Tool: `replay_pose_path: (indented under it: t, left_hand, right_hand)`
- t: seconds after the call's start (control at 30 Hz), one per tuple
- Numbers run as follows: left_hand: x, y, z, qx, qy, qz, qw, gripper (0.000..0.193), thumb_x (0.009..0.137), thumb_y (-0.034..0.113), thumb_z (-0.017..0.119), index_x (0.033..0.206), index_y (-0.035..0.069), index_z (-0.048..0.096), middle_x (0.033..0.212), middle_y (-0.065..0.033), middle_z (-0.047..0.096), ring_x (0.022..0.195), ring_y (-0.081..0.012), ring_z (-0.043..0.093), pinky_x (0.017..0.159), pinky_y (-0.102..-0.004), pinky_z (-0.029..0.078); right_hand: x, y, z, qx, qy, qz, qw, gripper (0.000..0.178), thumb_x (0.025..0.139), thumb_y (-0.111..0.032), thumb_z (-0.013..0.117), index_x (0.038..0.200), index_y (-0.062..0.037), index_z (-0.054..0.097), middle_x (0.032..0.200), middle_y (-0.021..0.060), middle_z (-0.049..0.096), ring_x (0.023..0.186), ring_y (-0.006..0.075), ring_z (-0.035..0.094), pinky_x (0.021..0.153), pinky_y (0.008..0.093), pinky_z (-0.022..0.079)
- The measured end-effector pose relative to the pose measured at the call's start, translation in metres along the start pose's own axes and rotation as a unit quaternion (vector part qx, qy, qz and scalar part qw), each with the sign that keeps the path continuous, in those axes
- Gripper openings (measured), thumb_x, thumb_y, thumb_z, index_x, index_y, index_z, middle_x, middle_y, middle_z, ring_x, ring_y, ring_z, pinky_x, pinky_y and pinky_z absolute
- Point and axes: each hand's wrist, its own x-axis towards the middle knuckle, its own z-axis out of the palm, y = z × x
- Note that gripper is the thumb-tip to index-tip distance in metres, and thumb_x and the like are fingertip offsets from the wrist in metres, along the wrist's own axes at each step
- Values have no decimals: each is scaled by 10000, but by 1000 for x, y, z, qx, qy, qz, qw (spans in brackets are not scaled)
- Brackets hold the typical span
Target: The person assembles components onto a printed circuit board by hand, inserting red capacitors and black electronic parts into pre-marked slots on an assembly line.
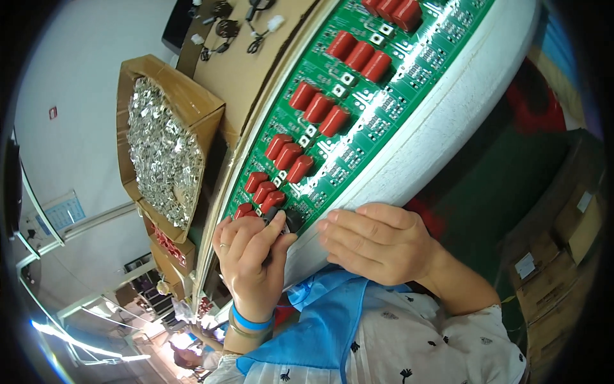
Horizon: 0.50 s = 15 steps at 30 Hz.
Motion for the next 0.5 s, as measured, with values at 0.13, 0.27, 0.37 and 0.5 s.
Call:
replay_pose_path:
  t: [0.13, 0.27, 0.37, 0.5]
  left_hand:
    - [-9, -4, 5, -34, 31, -7, 999, 352, 741, 100, 838, 1084, 85, 762, 895, -42, 627, 940, -248, 618, 965, -436, 424]
    - [-14, -10, 6, -71, 22, -18, 997, 349, 794, 187, 817, 1127, 111, 747, 980, -34, 639, 984, -240, 596, 998, -471, 392]
    - [-13, -7, -4, -53, 32, -11, 998, 410, 752, 161, 848, 1147, 112, 749, 989, -49, 649, 988, -252, 608, 990, -454, 407]
    - [-20, -8, -14, -50, 28, -20, 998, 518, 778, 251, 836, 1264, 137, 700, 1081, -19, 672, 1062, -253, 589, 1037, -491, 363]
  right_hand:
    - [6, -5, -4, -11, -7, 14, 1000, 109, 892, -202, 720, 992, -169, 747, 1178, -15, 742, 1175, 139, 652, 1032, 327, 447]
    - [11, -11, -7, -4, -32, 27, 999, 166, 860, -170, 733, 1024, -145, 747, 1162, -2, 744, 1164, 163, 656, 1015, 354, 449]
    - [18, -16, -12, 0, -47, 34, 998, 219, 827, -139, 746, 1045, -108, 743, 1156, 18, 736, 1129, 188, 660, 985, 389, 453]
    - [29, -26, -13, 14, -47, 36, 998, 271, 794, -90, 752, 1064, -74, 737, 1187, 39, 713, 1080, 218, 658, 935, 410, 469]
